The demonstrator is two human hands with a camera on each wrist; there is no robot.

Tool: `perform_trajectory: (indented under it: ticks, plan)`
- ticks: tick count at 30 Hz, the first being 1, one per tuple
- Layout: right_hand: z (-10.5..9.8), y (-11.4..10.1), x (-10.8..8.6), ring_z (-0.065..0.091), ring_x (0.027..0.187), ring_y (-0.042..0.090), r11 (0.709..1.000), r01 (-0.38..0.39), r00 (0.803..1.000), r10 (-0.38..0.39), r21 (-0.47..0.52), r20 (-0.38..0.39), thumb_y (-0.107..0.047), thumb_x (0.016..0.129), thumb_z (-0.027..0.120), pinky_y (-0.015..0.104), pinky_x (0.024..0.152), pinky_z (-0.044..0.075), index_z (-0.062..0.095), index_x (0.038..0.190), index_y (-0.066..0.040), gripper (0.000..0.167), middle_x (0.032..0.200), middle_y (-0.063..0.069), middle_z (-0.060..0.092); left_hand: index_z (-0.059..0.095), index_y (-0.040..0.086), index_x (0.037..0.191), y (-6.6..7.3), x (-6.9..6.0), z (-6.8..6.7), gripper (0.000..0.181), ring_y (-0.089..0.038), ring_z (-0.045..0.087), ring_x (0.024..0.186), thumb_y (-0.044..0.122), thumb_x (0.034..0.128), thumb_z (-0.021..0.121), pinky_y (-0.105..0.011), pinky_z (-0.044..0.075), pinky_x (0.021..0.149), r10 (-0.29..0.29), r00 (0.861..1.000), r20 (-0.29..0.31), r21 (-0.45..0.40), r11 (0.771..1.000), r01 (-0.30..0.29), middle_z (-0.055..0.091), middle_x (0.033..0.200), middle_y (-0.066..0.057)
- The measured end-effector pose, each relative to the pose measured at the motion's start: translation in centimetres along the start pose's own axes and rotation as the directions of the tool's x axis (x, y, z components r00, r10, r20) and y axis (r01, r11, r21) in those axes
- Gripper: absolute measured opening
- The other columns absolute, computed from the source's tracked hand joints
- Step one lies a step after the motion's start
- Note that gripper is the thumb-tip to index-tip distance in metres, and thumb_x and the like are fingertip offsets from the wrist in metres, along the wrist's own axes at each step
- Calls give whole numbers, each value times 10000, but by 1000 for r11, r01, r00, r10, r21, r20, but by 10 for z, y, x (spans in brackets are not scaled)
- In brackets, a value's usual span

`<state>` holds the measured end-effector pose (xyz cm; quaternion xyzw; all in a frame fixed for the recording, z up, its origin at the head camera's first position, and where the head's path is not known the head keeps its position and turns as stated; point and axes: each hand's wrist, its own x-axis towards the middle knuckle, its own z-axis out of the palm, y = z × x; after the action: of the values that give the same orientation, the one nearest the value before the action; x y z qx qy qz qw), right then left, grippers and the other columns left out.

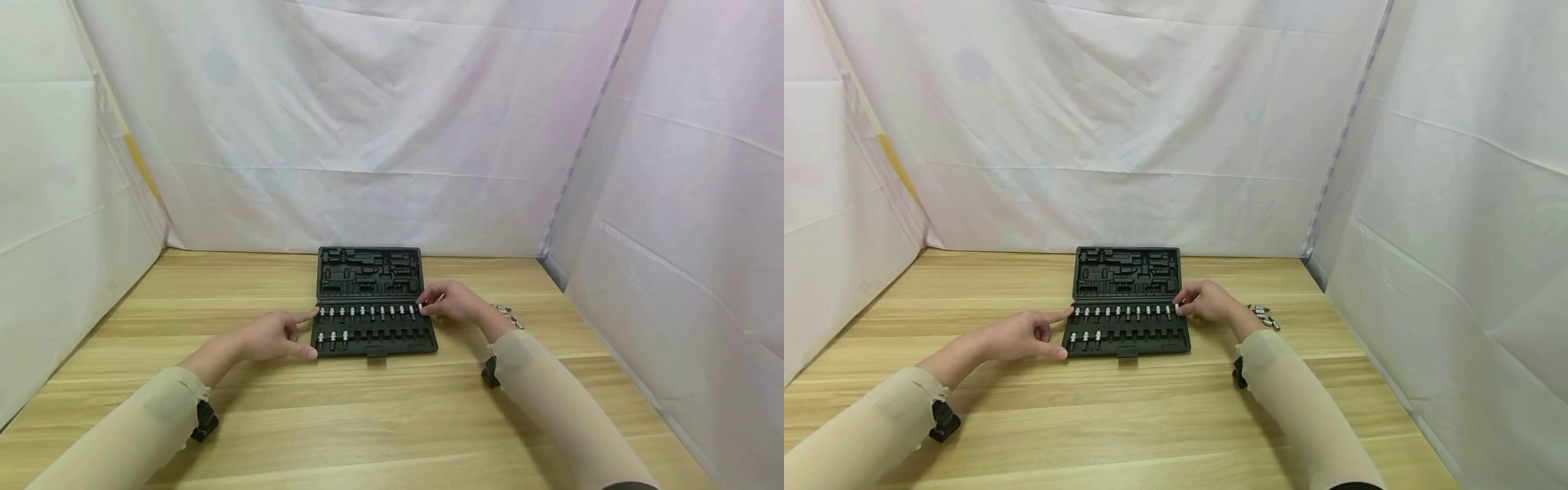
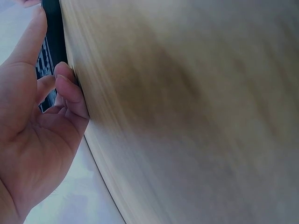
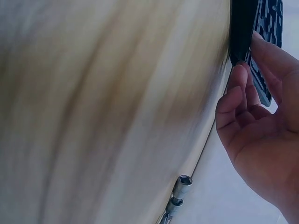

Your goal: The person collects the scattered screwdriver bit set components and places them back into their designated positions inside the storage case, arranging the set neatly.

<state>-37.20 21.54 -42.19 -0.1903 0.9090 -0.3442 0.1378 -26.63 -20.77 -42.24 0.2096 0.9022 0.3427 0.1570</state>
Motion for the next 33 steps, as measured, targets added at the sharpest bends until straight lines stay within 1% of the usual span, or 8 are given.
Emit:
perform_trajectory:
  ticks: [4,8,10,15,22,28,33]
  plan:
    - [-1,2,-1,695,952,205,1000,1,1000,-2,23,23,-222,1035,792,356,796,598,792,1269,-157,243,1183,85,764,351,68,1713,0,0,0,1036,-152,519,747,426,911,900,-264,476,630,2,1000,0,7,1000,-2,632,858,-39]
    - [-3,5,-1,716,986,216,997,-4,999,1,73,36,-222,1068,747,360,811,615,765,1322,-169,261,1283,135,751,351,68,1713,0,0,-1,1035,-150,522,752,429,913,898,-264,480,635,2,1000,1,12,1000,-2,634,867,-39]
    - [-3,7,0,719,983,219,995,-9,999,6,99,37,-219,1076,735,357,812,619,763,1323,-168,254,1301,149,748,350,73,1714,0,0,-1,1036,-148,521,750,431,911,899,-262,480,636,-2,1000,1,12,1000,2,634,869,-39]
    - [-3,5,0,715,970,218,994,-13,999,7,111,48,-211,1055,765,352,809,618,767,1320,-156,270,1285,156,747,347,69,1714,0,-1,-1,1040,-149,521,743,435,911,897,-264,482,635,-1,1000,4,13,1000,1,634,869,-40]
    - [-1,0,2,712,967,207,997,-40,998,37,71,41,-212,1055,767,341,801,613,767,1313,-168,262,1248,128,756,345,68,1714,0,-1,-1,1040,-149,517,741,432,912,897,-265,479,633,1,1000,1,13,1000,-1,631,868,-43]
    - [1,-2,3,721,996,213,993,-67,997,64,97,37,-178,1061,753,346,820,624,753,1322,-132,266,1253,145,744,354,71,1712,1,-1,-1,1040,-146,512,733,427,905,904,-258,472,627,-3,1000,-1,9,1000,3,631,861,-44]
    - [0,-3,0,723,1002,222,991,-66,997,61,120,45,-136,1064,734,357,829,630,746,1327,-102,266,1250,158,743,350,74,1714,1,-1,-1,1038,-143,505,725,433,910,898,-260,467,617,4,1000,2,13,1000,-4,626,850,-36]
